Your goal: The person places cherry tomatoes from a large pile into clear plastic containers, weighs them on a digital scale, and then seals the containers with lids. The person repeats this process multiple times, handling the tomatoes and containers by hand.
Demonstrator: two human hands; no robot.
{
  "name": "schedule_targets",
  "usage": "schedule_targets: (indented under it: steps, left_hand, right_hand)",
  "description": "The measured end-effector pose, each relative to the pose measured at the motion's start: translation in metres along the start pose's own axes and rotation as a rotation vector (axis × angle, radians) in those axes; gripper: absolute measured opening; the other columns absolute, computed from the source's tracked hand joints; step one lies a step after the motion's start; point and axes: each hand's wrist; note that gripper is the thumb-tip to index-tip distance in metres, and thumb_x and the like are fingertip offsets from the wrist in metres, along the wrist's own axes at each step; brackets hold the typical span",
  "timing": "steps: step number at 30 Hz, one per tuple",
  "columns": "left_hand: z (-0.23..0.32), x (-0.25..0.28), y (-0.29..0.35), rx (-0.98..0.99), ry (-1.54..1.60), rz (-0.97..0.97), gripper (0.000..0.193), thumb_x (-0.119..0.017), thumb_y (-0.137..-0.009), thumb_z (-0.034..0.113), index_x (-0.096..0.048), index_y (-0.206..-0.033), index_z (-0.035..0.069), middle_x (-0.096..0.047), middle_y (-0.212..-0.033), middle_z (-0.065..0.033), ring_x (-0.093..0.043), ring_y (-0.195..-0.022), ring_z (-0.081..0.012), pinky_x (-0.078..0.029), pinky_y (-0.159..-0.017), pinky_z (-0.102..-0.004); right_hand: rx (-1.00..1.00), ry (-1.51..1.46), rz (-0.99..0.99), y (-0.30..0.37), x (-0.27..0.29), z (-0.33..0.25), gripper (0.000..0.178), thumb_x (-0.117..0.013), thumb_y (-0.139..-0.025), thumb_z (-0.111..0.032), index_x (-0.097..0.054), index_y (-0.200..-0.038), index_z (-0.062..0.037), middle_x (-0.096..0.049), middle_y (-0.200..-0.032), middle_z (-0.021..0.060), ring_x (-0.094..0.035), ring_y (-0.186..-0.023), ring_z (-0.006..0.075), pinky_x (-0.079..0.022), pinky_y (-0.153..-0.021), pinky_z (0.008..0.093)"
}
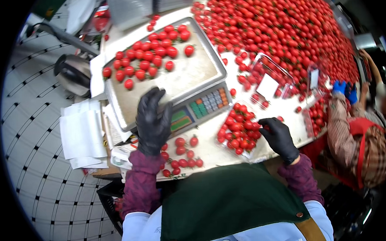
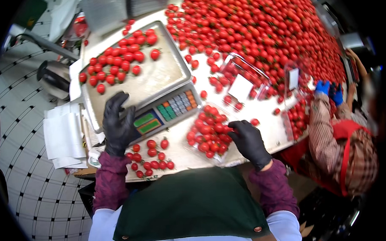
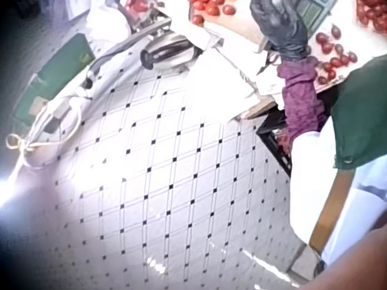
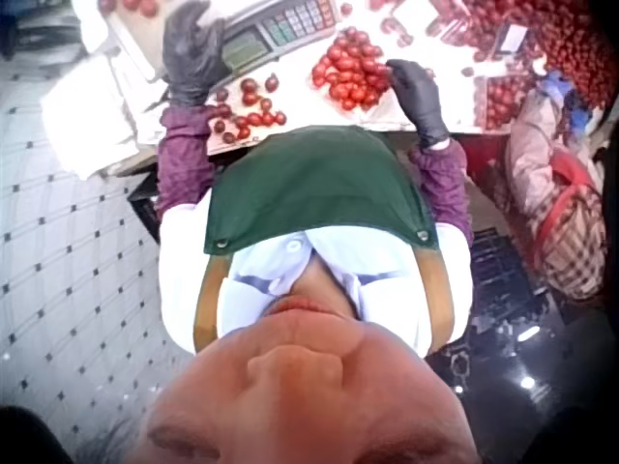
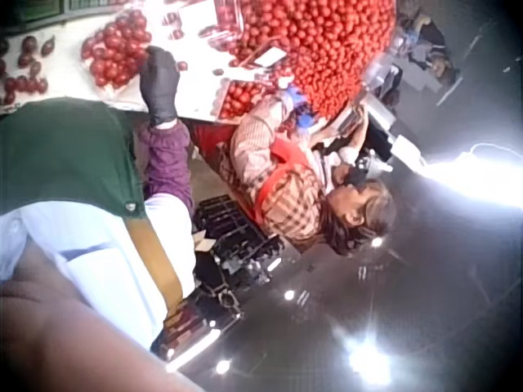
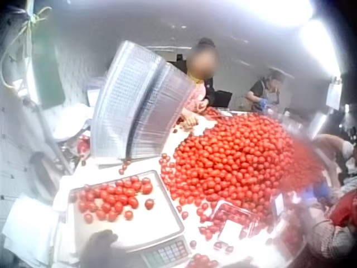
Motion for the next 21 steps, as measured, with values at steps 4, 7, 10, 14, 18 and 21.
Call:
schedule_targets:
  steps: [4,7,10,14,18,21]
  left_hand:
    - [-0.033,0.045,-0.096,-0.111,-0.26,0.122,0.037,-0.065,-0.08,0.019,-0.055,-0.114,0.005,-0.053,-0.114,-0.0171,-0.052,-0.105,-0.0328,-0.043,-0.088,-0.0381]
    - [-0.066,0.027,-0.139,-0.126,-0.412,0.067,0.054,-0.058,-0.082,0.042,-0.05,-0.124,0.009,-0.045,-0.128,-0.0199,-0.044,-0.116,-0.0355,-0.033,-0.098,-0.0445]
    - [-0.067,-0.001,-0.155,-0.112,-0.584,-0.083,0.068,-0.049,-0.08,0.061,-0.044,-0.132,0.018,-0.033,-0.139,-0.0192,-0.034,-0.126,-0.0362,-0.018,-0.105,-0.053]
    - [-0.049,-0.006,-0.135,-0.184,-0.628,-0.232,0.064,-0.052,-0.08,0.056,-0.043,-0.133,0.022,-0.029,-0.143,-0.0149,-0.026,-0.131,-0.0354,-0.014,-0.107,-0.0539]
    - [-0.029,0.02,-0.089,-0.228,-0.562,-0.292,0.065,-0.07,-0.072,0.037,-0.047,-0.129,0.018,-0.036,-0.138,-0.0147,-0.03,-0.129,-0.0351,-0.025,-0.106,-0.0479]
    - [-0.028,0.046,-0.067,-0.126,-0.609,-0.168,0.081,-0.078,-0.06,0.038,-0.045,-0.131,0.016,-0.037,-0.135,-0.0188,-0.035,-0.125,-0.0359,-0.031,-0.103,-0.0456]
  right_hand:
    - [-0.03,-0.398,-0.172,-0.042,-0.016,-0.009,0.023,-0.061,-0.078,-0.001,-0.061,-0.101,-0.0044,-0.061,-0.09,0.0054,-0.059,-0.083,0.0151,-0.047,-0.071,0.0272]
    - [-0.129,-0.682,-0.252,-0.047,-0.018,-0.016,0.024,-0.054,-0.084,0.0,-0.06,-0.107,-0.0032,-0.061,-0.097,0.004,-0.057,-0.091,0.0108,-0.047,-0.079,0.026]
    - [-0.169,-0.808,-0.189,-0.061,-0.02,-0.028,0.022,-0.054,-0.085,-0.001,-0.059,-0.106,-0.0025,-0.06,-0.098,0.0045,-0.057,-0.091,0.0108,-0.047,-0.079,0.0249]
    - [-0.064,-0.862,-0.08,-0.102,-0.012,-0.076,0.022,-0.06,-0.083,-0.004,-0.059,-0.105,-0.0021,-0.059,-0.1,0.0041,-0.055,-0.09,0.0101,-0.047,-0.078,0.0248]
    - [0.18,-0.589,0.076,-0.18,-0.022,-0.113,0.033,-0.064,-0.078,-0.01,-0.057,-0.109,-0.0027,-0.058,-0.101,0.008,-0.055,-0.094,0.0161,-0.044,-0.085,0.0294]
    - [0.379,-0.329,0.069,-0.238,-0.021,-0.133,0.063,-0.072,-0.072,-0.018,-0.044,-0.127,-0.0072,-0.049,-0.118,0.0173,-0.052,-0.104,0.0271,-0.043,-0.088,0.0334]
Point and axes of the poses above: each hand's wrist, its own y-axis away from the middle knuckle, its own x-axis out of the back of the hand, z = x × y
